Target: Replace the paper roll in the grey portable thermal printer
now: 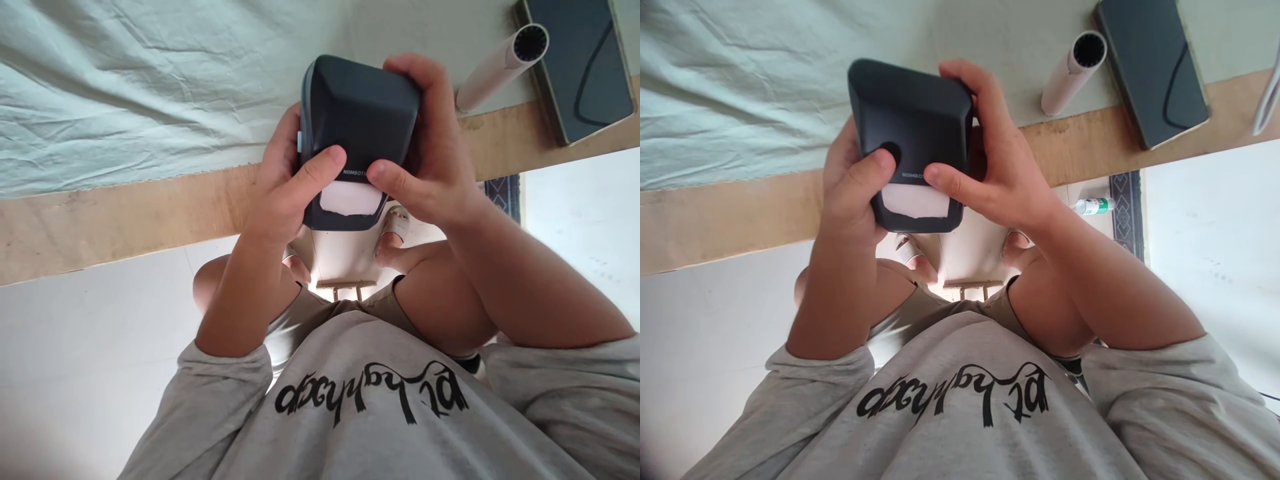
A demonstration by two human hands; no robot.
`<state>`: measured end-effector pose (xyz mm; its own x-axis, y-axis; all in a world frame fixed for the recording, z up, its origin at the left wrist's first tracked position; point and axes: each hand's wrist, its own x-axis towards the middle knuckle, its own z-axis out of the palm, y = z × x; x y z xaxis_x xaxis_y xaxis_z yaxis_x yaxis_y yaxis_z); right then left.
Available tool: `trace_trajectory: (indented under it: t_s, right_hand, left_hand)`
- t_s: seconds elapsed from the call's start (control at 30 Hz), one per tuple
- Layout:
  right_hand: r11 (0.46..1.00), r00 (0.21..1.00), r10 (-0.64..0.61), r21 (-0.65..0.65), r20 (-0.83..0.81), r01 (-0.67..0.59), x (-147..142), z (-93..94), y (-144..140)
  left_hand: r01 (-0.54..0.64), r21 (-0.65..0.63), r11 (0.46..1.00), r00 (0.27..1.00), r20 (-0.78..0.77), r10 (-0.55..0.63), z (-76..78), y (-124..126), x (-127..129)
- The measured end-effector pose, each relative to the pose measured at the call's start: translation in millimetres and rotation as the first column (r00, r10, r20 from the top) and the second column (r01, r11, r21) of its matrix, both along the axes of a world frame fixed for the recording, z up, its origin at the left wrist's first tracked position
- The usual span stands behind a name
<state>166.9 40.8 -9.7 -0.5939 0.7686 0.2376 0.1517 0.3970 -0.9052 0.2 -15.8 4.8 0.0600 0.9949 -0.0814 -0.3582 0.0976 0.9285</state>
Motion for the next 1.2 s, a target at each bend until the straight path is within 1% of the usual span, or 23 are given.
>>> trace_trajectory:
  t_s: [0.1,0.17,0.3,0.37,0.47,0.57,0.6,0.73,0.8,0.83,0.93,1.0,1.03,1.07,1.13,1.2]
  right_hand:
    - [0.999,0.999,-0.018,0.029,0.033,0.017,0.4,-1.0,1.9]
    - [0.999,0.997,-0.031,0.039,0.074,0.028,1.3,-2.0,3.5]
    - [0.996,0.995,-0.039,0.081,0.095,0.032,3.4,-2.8,6.6]
    - [0.993,0.995,-0.051,0.114,0.089,0.041,4.3,-2.5,7.5]
    - [0.989,0.994,-0.065,0.135,0.088,0.053,5.7,-1.6,8.1]
    - [0.990,0.996,-0.054,0.131,0.073,0.044,6.6,-0.4,8.1]
    - [0.991,0.996,-0.051,0.129,0.068,0.042,6.7,0.0,8.0]
    - [0.992,0.996,-0.041,0.119,0.075,0.032,5.5,1.7,7.0]
    - [0.992,0.996,-0.041,0.118,0.079,0.031,4.5,2.1,6.3]
    - [0.991,0.996,-0.041,0.127,0.075,0.032,4.1,2.0,5.9]
    - [0.990,0.997,-0.042,0.139,0.063,0.033,3.6,1.3,5.0]
    - [0.994,0.997,-0.029,0.104,0.074,0.021,4.3,0.5,4.5]
    - [0.996,0.997,-0.023,0.087,0.080,0.016,4.9,0.1,4.4]
    - [0.996,0.997,-0.016,0.085,0.081,0.009,5.5,-0.2,4.3]
    - [0.991,0.997,-0.023,0.131,0.079,0.012,6.4,-0.2,3.9]
    - [0.972,0.995,-0.052,0.233,0.079,0.032,6.5,0.6,3.0]
  left_hand:
    - [0.013,-0.010,1.000,0.999,-0.038,-0.013,-4.5,3.1,-0.9]
    - [0.030,0.021,0.999,0.999,-0.015,-0.030,-10.5,6.3,-0.6]
    - [-0.049,0.105,0.993,0.999,0.002,0.049,-23.8,13.1,2.7]
    - [-0.023,0.111,0.994,1.000,0.008,0.022,-26.5,15.5,4.3]
    - [0.032,0.089,0.995,0.999,0.025,-0.034,-25.0,17.7,5.7]
    - [0.000,0.053,0.999,0.998,0.057,-0.003,-22.9,19.6,5.6]
    - [0.005,0.048,0.999,0.997,0.072,-0.008,-23.1,20.5,4.9]
    - [0.088,0.091,0.992,0.989,0.107,-0.098,-26.9,23.2,1.0]
    - [0.066,0.077,0.995,0.991,0.115,-0.075,-27.4,22.6,0.7]
    - [0.038,0.061,0.997,0.991,0.123,-0.046,-26.5,21.7,1.3]
    - [0.053,0.032,0.998,0.987,0.151,-0.057,-19.1,18.2,5.0]
    - [0.076,0.006,0.997,0.975,0.207,-0.076,-12.8,16.7,7.4]
    - [0.065,-0.005,0.998,0.966,0.253,-0.062,-10.6,16.5,8.1]
    - [0.117,-0.030,0.993,0.953,0.285,-0.103,-9.7,16.7,8.4]
    - [0.091,-0.021,0.996,0.941,0.330,-0.079,-11.9,18.0,8.1]
    - [0.015,0.003,1.000,0.945,0.328,-0.015,-18.0,19.5,7.2]
